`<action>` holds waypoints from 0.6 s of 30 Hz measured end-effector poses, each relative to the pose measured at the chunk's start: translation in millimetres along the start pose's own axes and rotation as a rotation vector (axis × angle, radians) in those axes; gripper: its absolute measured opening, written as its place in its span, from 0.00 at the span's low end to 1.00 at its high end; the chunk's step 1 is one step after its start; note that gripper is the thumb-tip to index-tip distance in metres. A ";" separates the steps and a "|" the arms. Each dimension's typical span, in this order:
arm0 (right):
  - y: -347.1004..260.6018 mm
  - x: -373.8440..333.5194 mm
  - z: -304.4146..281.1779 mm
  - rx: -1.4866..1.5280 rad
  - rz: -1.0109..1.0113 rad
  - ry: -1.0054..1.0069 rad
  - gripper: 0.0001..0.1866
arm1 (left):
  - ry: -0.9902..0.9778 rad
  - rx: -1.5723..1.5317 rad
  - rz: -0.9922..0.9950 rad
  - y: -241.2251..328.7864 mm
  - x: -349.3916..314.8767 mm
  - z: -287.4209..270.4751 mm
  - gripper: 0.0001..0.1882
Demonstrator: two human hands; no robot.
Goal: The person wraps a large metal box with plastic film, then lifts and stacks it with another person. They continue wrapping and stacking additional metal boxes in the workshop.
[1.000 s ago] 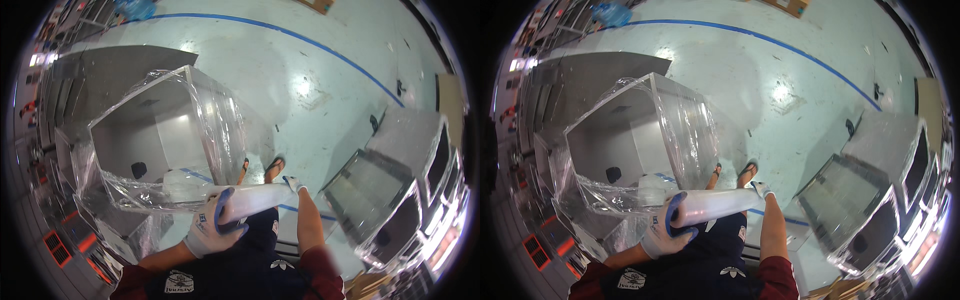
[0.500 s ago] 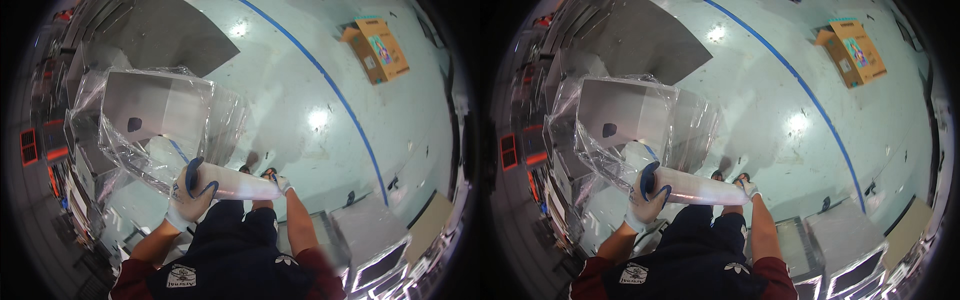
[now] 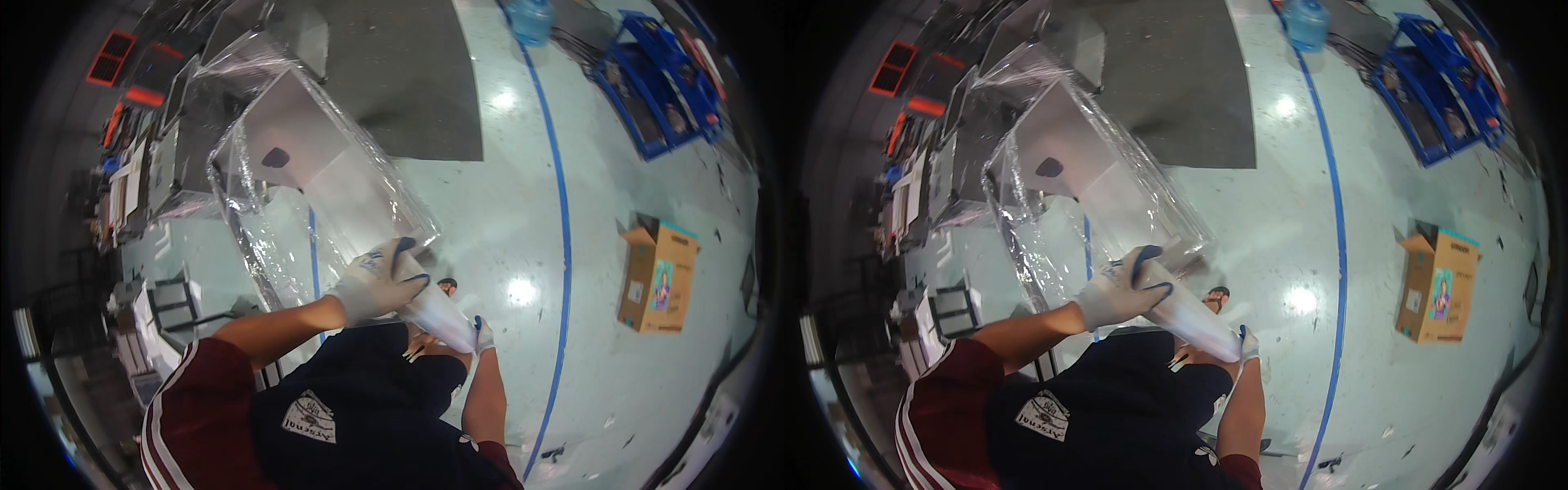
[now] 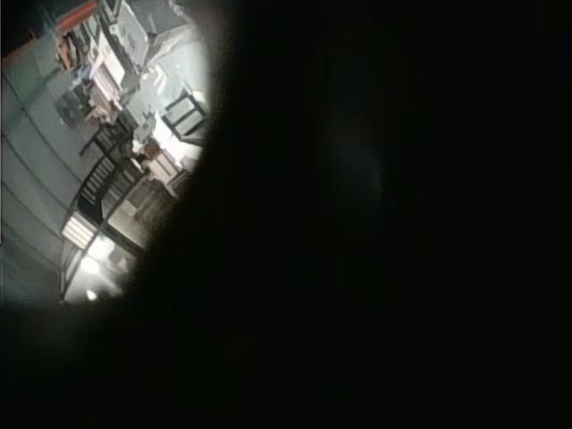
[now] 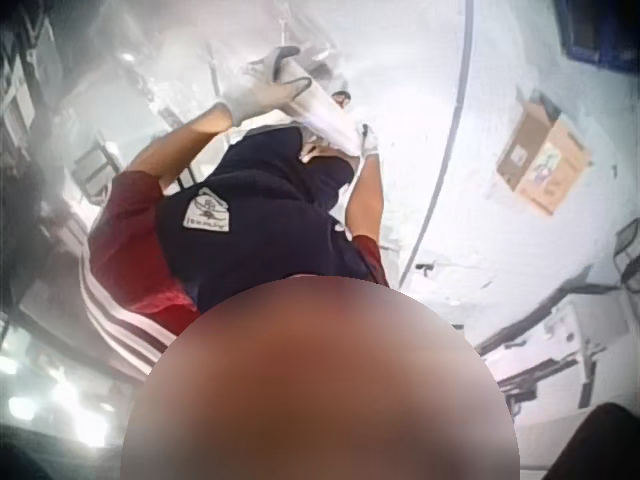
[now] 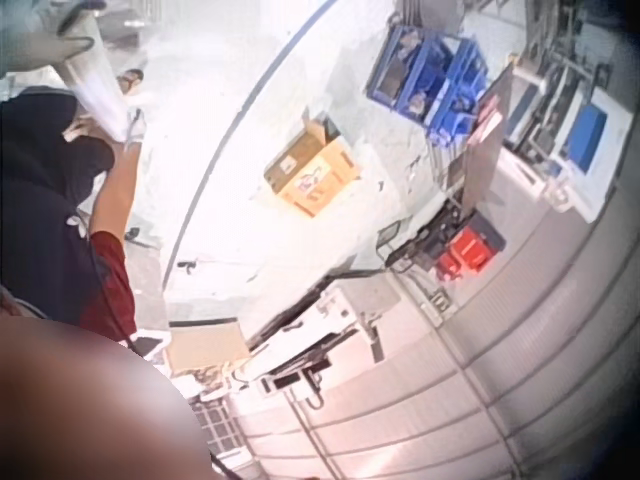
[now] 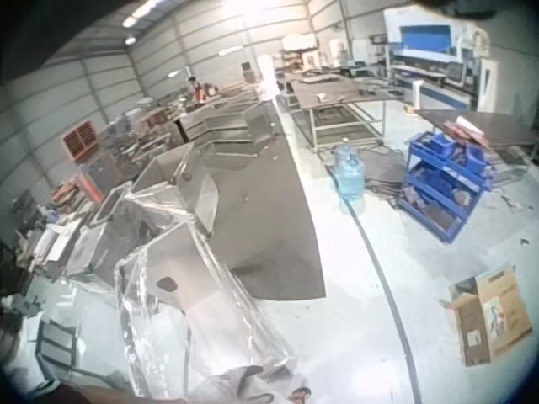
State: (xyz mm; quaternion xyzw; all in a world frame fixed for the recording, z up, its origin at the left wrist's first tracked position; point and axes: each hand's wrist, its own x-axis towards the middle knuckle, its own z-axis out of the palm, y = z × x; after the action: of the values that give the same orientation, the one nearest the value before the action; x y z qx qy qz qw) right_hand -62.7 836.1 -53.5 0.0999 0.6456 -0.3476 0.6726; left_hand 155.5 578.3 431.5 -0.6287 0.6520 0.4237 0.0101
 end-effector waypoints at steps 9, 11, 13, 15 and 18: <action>-143.7 71.2 23.6 0.047 0.105 -0.151 0.19 | 0.342 0.170 0.096 43.9 160.4 6.4 0.29; -176.4 101.1 25.7 -0.037 0.138 -0.213 0.22 | 0.402 0.210 -0.083 49.1 209.3 4.4 0.27; -197.1 114.8 23.6 -0.094 0.188 -0.289 0.23 | 0.410 0.226 -0.241 45.1 251.3 1.5 0.26; -213.0 117.8 27.7 -0.262 0.189 -0.221 0.23 | 0.422 0.216 -0.404 32.4 295.0 -3.3 0.26; -225.7 97.0 40.5 -0.374 0.239 -0.161 0.24 | 0.378 0.201 -0.487 -4.6 332.2 -3.7 0.24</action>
State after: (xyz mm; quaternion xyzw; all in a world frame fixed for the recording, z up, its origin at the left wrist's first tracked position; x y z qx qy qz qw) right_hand -172.2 613.0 -67.5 0.0210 0.6267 -0.1468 0.7651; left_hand 91.7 307.4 250.0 -0.8296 0.5114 0.2180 0.0522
